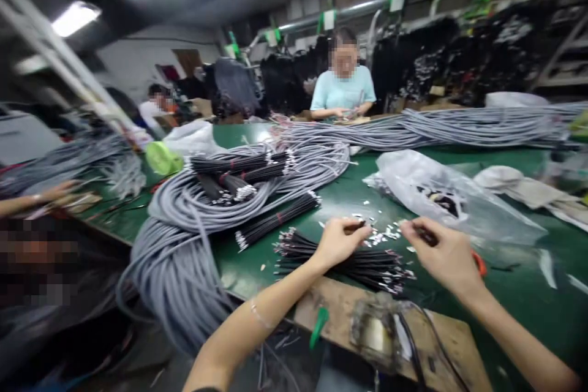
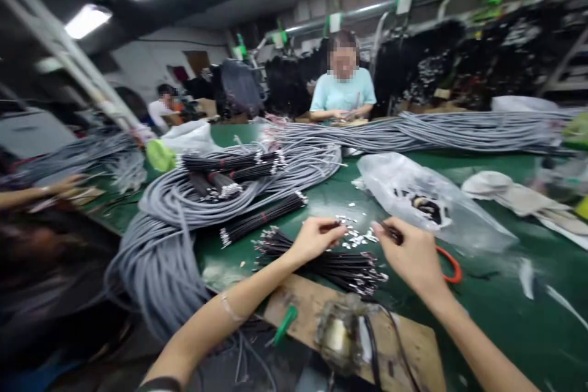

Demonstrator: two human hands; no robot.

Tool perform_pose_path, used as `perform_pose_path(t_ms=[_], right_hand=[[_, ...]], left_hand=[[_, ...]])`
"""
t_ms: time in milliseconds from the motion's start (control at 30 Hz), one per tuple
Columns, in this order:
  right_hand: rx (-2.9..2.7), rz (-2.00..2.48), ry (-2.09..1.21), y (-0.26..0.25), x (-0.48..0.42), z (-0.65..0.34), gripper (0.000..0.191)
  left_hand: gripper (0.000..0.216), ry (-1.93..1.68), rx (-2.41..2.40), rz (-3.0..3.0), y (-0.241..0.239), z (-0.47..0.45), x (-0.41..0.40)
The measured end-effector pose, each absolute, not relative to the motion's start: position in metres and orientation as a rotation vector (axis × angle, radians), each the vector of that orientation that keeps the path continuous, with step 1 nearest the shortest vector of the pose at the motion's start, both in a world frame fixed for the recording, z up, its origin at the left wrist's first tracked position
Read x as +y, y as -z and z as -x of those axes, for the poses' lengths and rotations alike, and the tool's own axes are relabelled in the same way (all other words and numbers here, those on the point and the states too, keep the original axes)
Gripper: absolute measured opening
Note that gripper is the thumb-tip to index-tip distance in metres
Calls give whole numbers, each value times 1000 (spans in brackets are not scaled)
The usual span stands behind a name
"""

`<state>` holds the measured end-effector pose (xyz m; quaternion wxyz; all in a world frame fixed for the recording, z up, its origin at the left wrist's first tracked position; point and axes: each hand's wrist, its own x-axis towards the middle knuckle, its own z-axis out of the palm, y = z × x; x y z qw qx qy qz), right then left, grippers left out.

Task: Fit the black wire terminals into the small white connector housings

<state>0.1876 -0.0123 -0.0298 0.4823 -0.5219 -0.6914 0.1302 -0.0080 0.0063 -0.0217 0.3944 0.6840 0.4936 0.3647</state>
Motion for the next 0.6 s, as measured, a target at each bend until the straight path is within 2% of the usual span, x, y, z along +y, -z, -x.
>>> perform_pose_path(t_ms=[133, 333, 600], right_hand=[[-1753, 1272, -397, 30, -33, -171, 14], [-1750, 1171, -452, 27, -43, -164, 27], [-1731, 1102, -511, 24, -50, -159, 33]], left_hand=[[25, -988, 1242, -1690, 21, 9, -12], [20, -983, 1263, -1747, 14, 9, -20], [17, -1032, 1373, -1775, 4, 9, -22]])
